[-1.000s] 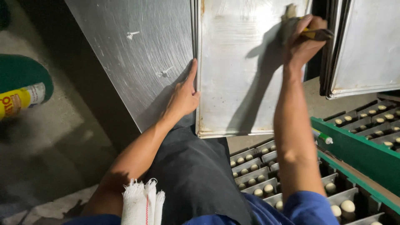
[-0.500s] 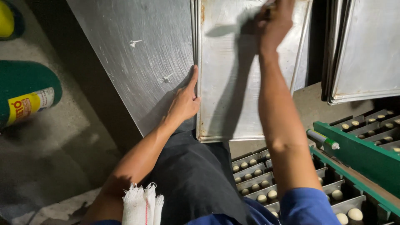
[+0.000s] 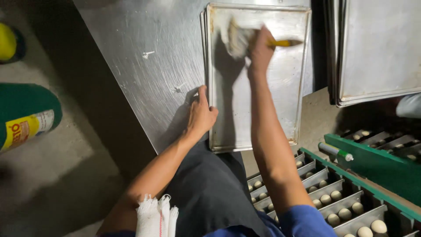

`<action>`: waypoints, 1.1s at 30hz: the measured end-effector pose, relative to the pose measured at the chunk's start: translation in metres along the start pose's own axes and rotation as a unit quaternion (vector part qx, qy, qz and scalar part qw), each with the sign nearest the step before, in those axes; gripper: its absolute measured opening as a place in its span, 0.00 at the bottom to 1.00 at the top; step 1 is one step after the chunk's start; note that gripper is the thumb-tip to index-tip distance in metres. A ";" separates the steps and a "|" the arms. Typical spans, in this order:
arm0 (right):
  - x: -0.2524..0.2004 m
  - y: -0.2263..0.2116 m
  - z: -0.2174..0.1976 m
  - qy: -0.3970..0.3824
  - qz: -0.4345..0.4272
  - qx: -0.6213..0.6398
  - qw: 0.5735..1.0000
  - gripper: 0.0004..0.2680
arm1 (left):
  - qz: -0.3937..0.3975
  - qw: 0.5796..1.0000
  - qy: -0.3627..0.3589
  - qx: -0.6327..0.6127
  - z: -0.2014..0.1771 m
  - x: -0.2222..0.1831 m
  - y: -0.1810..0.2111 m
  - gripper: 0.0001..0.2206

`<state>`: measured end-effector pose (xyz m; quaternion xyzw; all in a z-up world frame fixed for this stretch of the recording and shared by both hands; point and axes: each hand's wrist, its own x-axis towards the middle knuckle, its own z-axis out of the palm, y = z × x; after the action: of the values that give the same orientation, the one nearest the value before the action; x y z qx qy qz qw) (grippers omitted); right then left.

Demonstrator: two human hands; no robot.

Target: Greasing metal baking trays using a pastry brush in a bakery production area.

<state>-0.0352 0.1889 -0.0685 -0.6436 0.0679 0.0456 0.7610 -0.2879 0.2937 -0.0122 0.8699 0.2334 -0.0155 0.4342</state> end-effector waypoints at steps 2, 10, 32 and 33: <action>-0.023 -0.023 -0.046 0.034 0.040 0.059 0.997 0.13 | -0.003 0.999 0.010 -0.044 0.007 0.000 -0.008 0.32; -0.127 -0.089 -0.191 0.131 0.032 0.219 0.966 0.11 | 0.065 0.871 -0.133 -0.468 0.006 0.014 -0.028 0.13; -0.118 -0.159 -0.270 0.139 -0.057 0.441 0.885 0.14 | 0.057 0.824 -0.057 -0.561 0.158 0.167 0.167 0.11; -0.113 -0.157 -0.270 0.169 -0.059 0.406 0.896 0.14 | 0.046 0.855 -0.035 -0.516 0.184 0.176 0.176 0.09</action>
<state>-0.1336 -0.1010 0.0587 -0.2790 0.1698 -0.1408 0.9346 -0.0247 0.1321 -0.0359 0.5300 0.1524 0.0970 0.8285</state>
